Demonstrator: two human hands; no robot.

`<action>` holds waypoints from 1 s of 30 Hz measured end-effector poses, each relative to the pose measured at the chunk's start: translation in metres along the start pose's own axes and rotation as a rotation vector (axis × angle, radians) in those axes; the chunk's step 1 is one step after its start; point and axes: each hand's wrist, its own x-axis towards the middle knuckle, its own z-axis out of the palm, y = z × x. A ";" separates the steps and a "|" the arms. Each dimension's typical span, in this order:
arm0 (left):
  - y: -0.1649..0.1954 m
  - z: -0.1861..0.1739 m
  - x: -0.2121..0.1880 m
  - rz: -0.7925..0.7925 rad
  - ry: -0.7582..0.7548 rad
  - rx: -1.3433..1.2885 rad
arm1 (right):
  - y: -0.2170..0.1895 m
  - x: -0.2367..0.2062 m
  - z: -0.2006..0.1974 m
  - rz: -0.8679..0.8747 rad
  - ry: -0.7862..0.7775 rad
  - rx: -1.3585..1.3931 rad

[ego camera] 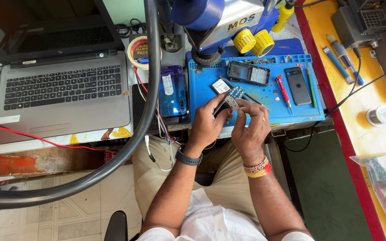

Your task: The person sits at a repair workbench and repairs a keypad feature phone. They pry open the phone's keypad and cover, apply liquid from a yellow bottle onto the phone and its exposed circuit board, and use a small pry tool to work on the board and reassemble the phone.

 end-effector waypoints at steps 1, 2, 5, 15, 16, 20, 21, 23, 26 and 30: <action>0.000 0.000 0.000 -0.003 0.004 -0.005 | 0.000 -0.001 0.000 -0.003 0.001 0.006; 0.001 0.001 0.000 -0.007 0.006 -0.009 | 0.000 -0.002 0.000 -0.004 0.003 0.011; 0.000 0.003 -0.001 0.011 0.019 0.044 | -0.001 -0.003 -0.002 0.086 -0.016 0.046; 0.003 0.008 -0.002 -0.116 0.103 -0.080 | -0.001 -0.004 -0.026 0.286 -0.001 0.242; 0.003 0.007 -0.005 -0.127 0.117 -0.121 | 0.005 -0.002 -0.030 0.314 0.037 0.222; 0.007 -0.004 -0.014 -0.118 0.165 -0.274 | 0.034 0.012 -0.056 0.637 0.231 0.673; 0.009 -0.007 -0.017 -0.103 0.172 -0.310 | 0.038 0.012 -0.059 0.671 0.215 0.794; 0.015 -0.011 -0.020 -0.064 0.197 -0.231 | 0.044 0.011 -0.063 0.729 0.183 1.042; 0.025 -0.013 -0.023 -0.068 0.231 -0.210 | 0.040 0.002 -0.049 0.906 -0.049 1.181; 0.034 -0.017 -0.030 -0.139 0.258 -0.180 | 0.036 0.001 -0.023 0.711 -0.277 0.809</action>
